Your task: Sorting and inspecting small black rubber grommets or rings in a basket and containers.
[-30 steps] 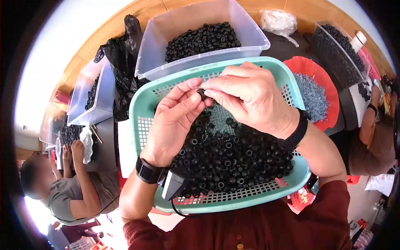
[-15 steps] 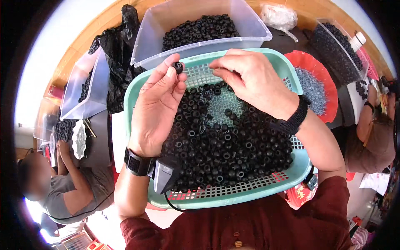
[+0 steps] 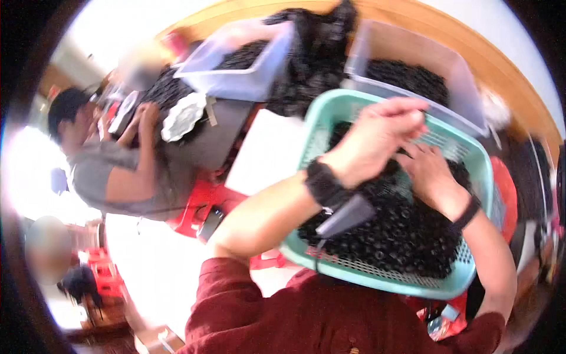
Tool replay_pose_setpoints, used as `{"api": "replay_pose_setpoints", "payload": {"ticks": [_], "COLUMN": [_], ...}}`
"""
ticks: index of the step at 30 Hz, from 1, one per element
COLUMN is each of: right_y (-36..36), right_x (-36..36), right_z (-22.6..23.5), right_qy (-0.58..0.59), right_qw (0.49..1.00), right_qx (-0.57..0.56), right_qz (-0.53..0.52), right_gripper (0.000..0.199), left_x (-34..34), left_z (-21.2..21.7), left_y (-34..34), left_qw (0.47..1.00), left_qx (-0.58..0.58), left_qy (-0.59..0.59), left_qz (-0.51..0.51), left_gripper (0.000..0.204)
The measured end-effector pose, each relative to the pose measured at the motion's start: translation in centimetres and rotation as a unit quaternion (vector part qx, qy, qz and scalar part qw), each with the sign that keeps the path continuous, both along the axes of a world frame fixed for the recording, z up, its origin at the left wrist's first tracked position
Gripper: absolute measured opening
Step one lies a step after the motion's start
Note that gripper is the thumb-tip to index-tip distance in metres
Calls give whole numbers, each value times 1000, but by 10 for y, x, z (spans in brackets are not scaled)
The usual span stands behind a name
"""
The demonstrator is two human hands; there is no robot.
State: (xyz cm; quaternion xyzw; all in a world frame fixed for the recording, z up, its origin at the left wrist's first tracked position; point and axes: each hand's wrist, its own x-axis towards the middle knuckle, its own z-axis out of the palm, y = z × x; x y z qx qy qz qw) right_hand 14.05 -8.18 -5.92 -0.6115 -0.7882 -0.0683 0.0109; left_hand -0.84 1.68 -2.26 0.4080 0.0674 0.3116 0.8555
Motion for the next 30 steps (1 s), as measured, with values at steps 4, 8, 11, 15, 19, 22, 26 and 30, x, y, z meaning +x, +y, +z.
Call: {"api": "replay_pose_setpoints", "payload": {"ticks": [4,8,11,15,19,22,26,30], "right_y": [17,28,31,36,37,29,19,29], "right_x": [1,-9,-12,-1,-5,-11,3,-6], "right_z": [-9,-16,-7,-17,-18,-14,4,41], "right_qy": [154,215,225,204,229,223,200,354], "right_qw": [983,966,965,971,966,967,974,919], "right_qx": [90,76,60,44,29,56,101,174], "right_qz": [36,124,119,119,119,108,27,-21], "right_gripper": [38,21,16,14,14,13,12,7], "left_x": [11,5,6,14,8,9,9,-6], "left_z": [-4,-1,-1,1,-1,2,10,1], "left_y": [-5,-4,-2,1,2,-1,-5,6], "left_qw": [999,998,997,998,998,999,999,999], "left_qx": [-50,-50,-59,-47,-45,-44,-32,-12], "left_qy": [-9,-12,-30,-36,-35,-27,0,-14], "left_qz": [-15,21,27,15,20,9,-8,27], "left_gripper": [14,8,8,7,7,7,11,19]}}
